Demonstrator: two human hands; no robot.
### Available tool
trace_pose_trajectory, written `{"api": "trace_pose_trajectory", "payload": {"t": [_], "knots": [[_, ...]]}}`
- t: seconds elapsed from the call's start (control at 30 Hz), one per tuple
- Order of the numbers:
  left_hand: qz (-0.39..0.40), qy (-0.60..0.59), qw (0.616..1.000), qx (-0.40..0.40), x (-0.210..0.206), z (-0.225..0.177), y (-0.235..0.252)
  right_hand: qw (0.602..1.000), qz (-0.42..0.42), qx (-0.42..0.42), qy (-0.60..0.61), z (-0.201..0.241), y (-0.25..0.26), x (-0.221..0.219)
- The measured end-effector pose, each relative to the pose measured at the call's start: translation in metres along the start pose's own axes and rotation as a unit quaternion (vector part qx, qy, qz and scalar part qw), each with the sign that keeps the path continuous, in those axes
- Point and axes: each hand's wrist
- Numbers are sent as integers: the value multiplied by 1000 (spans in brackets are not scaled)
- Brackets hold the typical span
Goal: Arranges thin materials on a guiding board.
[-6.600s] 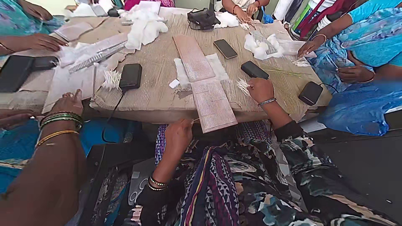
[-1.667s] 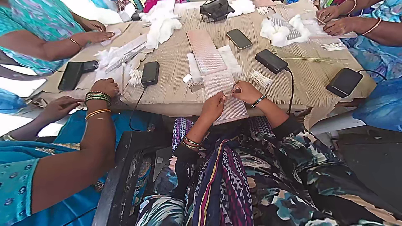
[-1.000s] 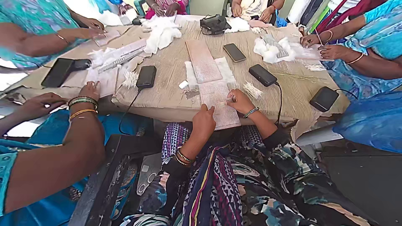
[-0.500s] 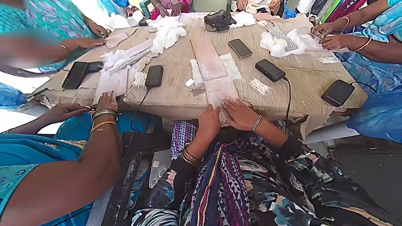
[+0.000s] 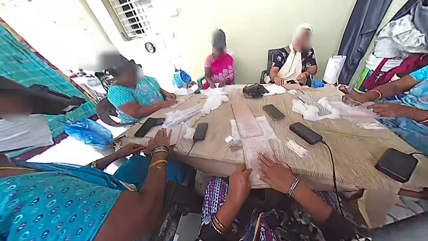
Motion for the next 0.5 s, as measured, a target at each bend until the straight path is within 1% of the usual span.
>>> {"api": "trace_pose_trajectory", "payload": {"t": [0.07, 0.1, 0.3, 0.43, 0.47, 0.5], "knots": [[20, 16, 1000, 8, 2, 5, 3, 999, 33, -15, -9, 3, 8, -8], [27, 24, 999, 12, 3, 6, 2, 999, 29, -20, -11, 6, 6, -12], [17, -10, 1000, -10, 0, 6, -17, 999, 35, -21, -25, 15, -39, -25], [-49, 4, 995, -84, -10, 12, -29, 995, 91, -16, -37, 23, -66, -12], [-72, 13, 992, -101, -13, 15, -30, 995, 93, -14, -35, 24, -67, -8], [-102, 24, 987, -118, -17, 18, -30, 997, 76, -9, -25, 24, -65, -6]]}}
Point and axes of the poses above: each hand's wrist, its own y-axis towards the middle knuckle, its own x-axis out of the back of the hand, z = x × y, and after that the axes turned 8 degrees about z, right-handed
